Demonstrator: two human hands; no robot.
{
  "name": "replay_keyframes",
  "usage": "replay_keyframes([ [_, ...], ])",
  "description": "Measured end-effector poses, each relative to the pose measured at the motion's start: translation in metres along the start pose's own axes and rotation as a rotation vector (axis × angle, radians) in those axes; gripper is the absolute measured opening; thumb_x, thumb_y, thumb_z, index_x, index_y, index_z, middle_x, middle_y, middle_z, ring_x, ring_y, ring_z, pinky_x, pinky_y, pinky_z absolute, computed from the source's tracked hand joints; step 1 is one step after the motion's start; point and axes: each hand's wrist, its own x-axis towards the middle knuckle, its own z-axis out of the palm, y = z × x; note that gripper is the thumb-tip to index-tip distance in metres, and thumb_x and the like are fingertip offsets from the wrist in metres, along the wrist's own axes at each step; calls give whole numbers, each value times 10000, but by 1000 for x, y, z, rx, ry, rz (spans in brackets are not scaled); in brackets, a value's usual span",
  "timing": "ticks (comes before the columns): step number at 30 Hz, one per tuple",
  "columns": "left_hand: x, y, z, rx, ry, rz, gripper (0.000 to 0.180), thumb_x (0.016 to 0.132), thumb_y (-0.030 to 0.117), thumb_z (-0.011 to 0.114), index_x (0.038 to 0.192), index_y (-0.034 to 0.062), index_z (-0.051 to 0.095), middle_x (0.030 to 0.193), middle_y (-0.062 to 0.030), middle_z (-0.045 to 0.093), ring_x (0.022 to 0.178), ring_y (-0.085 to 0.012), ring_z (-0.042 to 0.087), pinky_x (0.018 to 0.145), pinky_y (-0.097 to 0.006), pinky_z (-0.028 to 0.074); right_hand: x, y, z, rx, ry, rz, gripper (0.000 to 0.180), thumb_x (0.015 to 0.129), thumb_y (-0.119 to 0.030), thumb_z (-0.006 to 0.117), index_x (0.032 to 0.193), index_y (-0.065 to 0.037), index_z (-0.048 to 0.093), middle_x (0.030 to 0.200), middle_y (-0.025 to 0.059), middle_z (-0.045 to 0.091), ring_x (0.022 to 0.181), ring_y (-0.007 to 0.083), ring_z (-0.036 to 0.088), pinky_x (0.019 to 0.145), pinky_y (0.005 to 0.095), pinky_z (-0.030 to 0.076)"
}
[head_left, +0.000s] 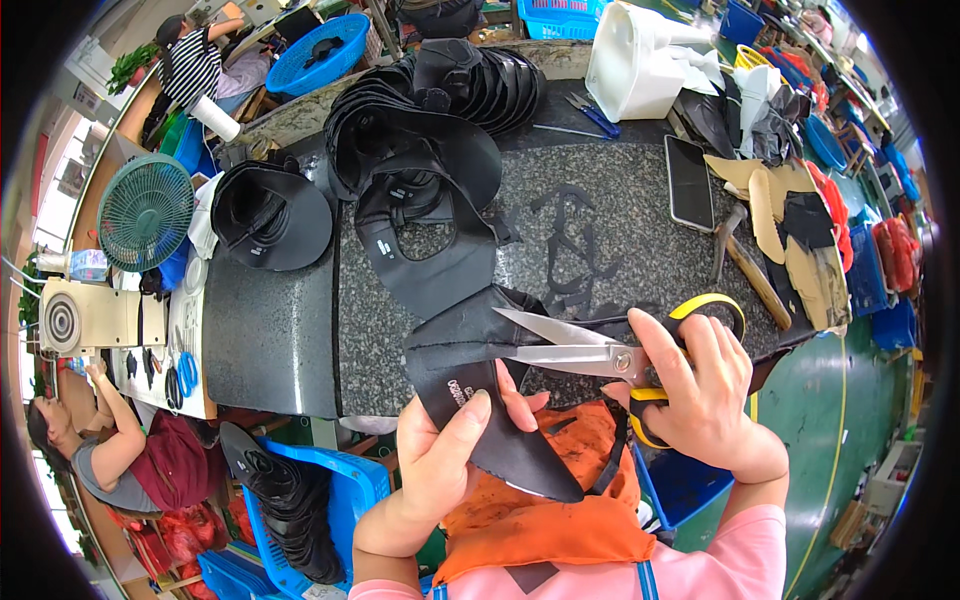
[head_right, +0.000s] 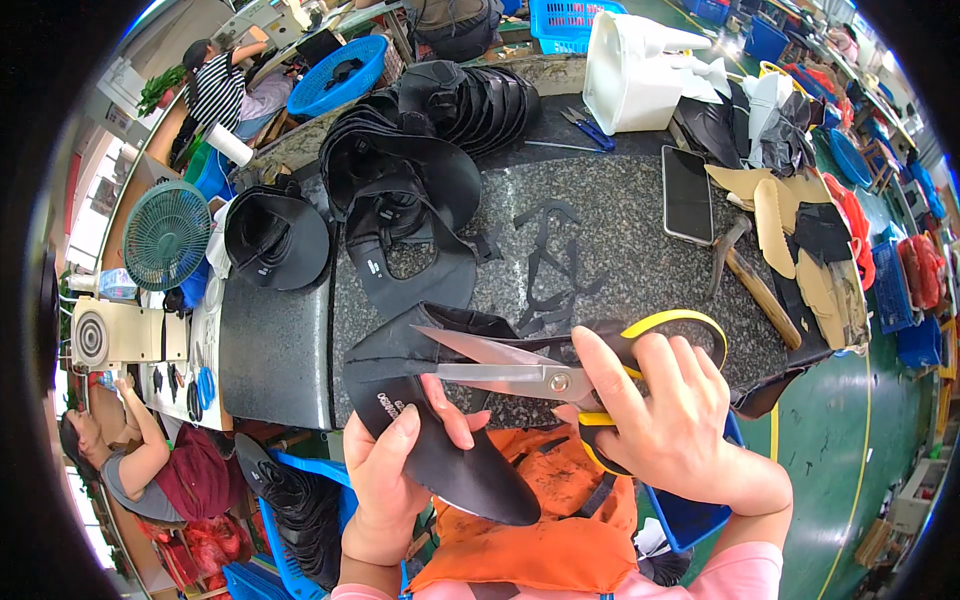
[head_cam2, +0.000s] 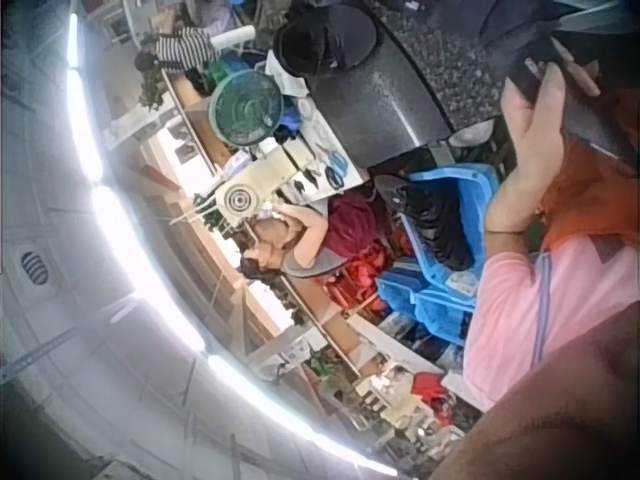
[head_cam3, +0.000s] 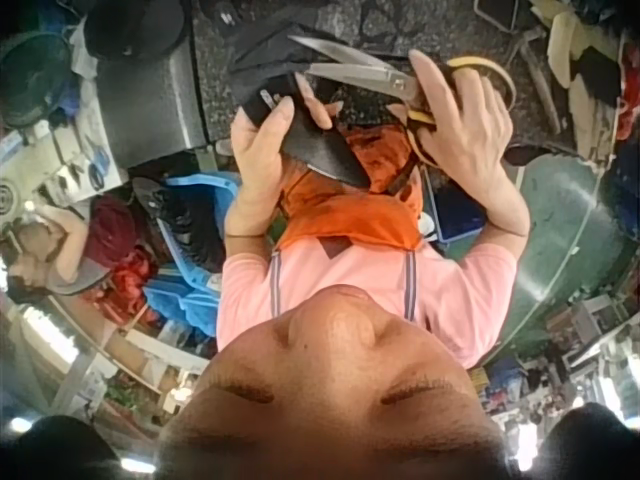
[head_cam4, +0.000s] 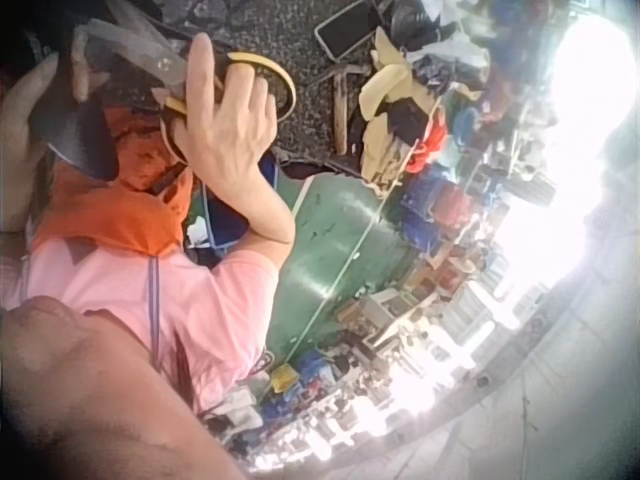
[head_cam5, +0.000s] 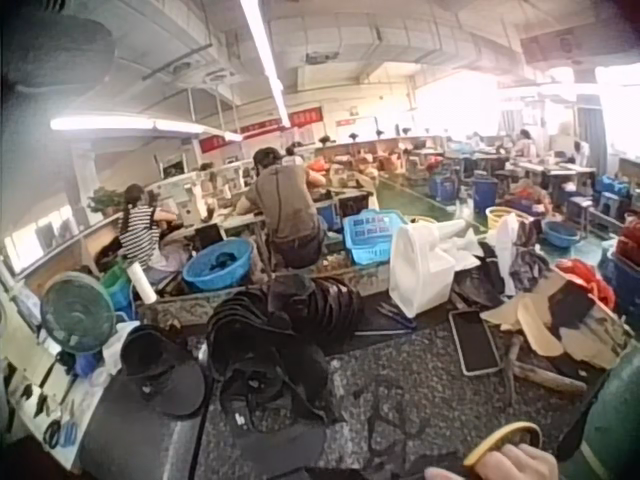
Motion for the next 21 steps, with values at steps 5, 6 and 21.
replay_keyframes([
  [5,1,-3,-2,125,-86,-17,216,1008,68,432,1159,-61,518,952,-144,636,923,-210,640,1018,-495,475,0,1,-1,-46,17,-53,683,611,-291,810,1248,-117,634,776,42,447,616,202,491,525,332,381],
  [6,1,-4,-2,96,-105,-18,217,1010,67,434,1164,-61,518,950,-144,640,930,-214,640,1017,-483,476,0,1,-2,-50,8,-75,695,592,-274,810,1246,-117,639,766,37,429,604,194,480,514,326,378],
  [21,1,-16,-12,523,-147,71,239,1008,65,475,1200,-63,536,925,-91,642,835,-148,626,847,-321,522,12,8,-8,24,-70,-199,696,583,-228,767,1253,-95,633,724,11,378,564,157,449,485,304,374],
])
